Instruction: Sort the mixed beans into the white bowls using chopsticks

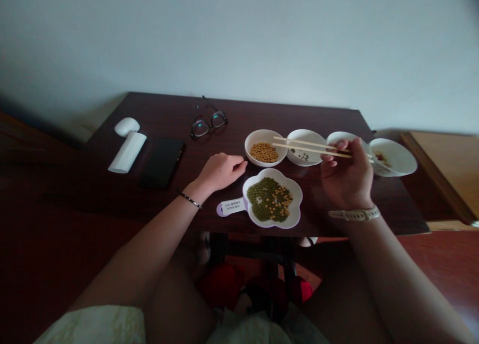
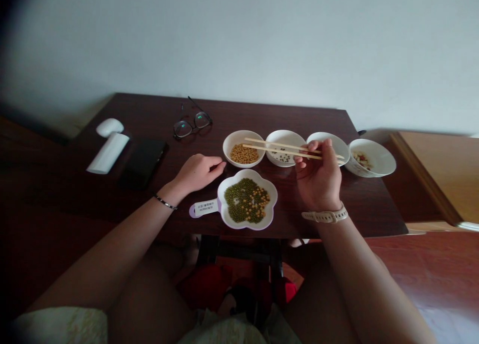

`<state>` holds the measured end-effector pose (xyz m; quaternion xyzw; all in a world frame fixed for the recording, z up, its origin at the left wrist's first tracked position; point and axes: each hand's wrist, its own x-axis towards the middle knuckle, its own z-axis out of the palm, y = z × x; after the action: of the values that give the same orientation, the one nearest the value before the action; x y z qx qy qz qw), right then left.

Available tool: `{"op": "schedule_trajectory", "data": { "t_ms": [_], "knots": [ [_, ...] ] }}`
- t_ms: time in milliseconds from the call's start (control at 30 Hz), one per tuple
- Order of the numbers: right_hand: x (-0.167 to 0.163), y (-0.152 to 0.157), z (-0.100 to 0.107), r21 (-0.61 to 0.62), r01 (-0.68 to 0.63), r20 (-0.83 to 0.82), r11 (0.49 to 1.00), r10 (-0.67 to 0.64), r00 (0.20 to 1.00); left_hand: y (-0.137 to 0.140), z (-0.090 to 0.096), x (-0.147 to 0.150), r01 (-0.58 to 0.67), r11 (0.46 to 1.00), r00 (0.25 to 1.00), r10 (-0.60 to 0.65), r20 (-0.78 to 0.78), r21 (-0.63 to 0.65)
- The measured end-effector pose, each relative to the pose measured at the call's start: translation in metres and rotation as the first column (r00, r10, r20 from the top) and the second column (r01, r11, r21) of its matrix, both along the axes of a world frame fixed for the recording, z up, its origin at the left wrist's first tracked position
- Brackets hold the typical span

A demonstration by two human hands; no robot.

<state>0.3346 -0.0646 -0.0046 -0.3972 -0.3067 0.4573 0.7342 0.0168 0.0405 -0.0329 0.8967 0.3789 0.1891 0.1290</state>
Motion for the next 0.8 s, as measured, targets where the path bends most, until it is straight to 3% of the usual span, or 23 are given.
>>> {"op": "schedule_trajectory", "data": {
  "t_ms": [267,600,800],
  "knots": [
    [0.004,-0.008,0.002,-0.016,-0.029,-0.079,0.999,0.028,0.996,-0.001,0.002,0.001,-0.008,1.0,1.0,0.007,-0.02,-0.014],
    [0.009,-0.024,-0.003,-0.181,-0.14,0.13,0.973,0.165,0.978,0.0,0.001,0.002,-0.001,1.0,1.0,0.001,0.005,-0.009],
    [0.005,-0.034,-0.006,-0.262,-0.185,0.166,0.947,0.233,0.958,0.0,0.003,0.002,-0.009,1.0,1.0,0.009,-0.002,-0.023]
  ]
}}
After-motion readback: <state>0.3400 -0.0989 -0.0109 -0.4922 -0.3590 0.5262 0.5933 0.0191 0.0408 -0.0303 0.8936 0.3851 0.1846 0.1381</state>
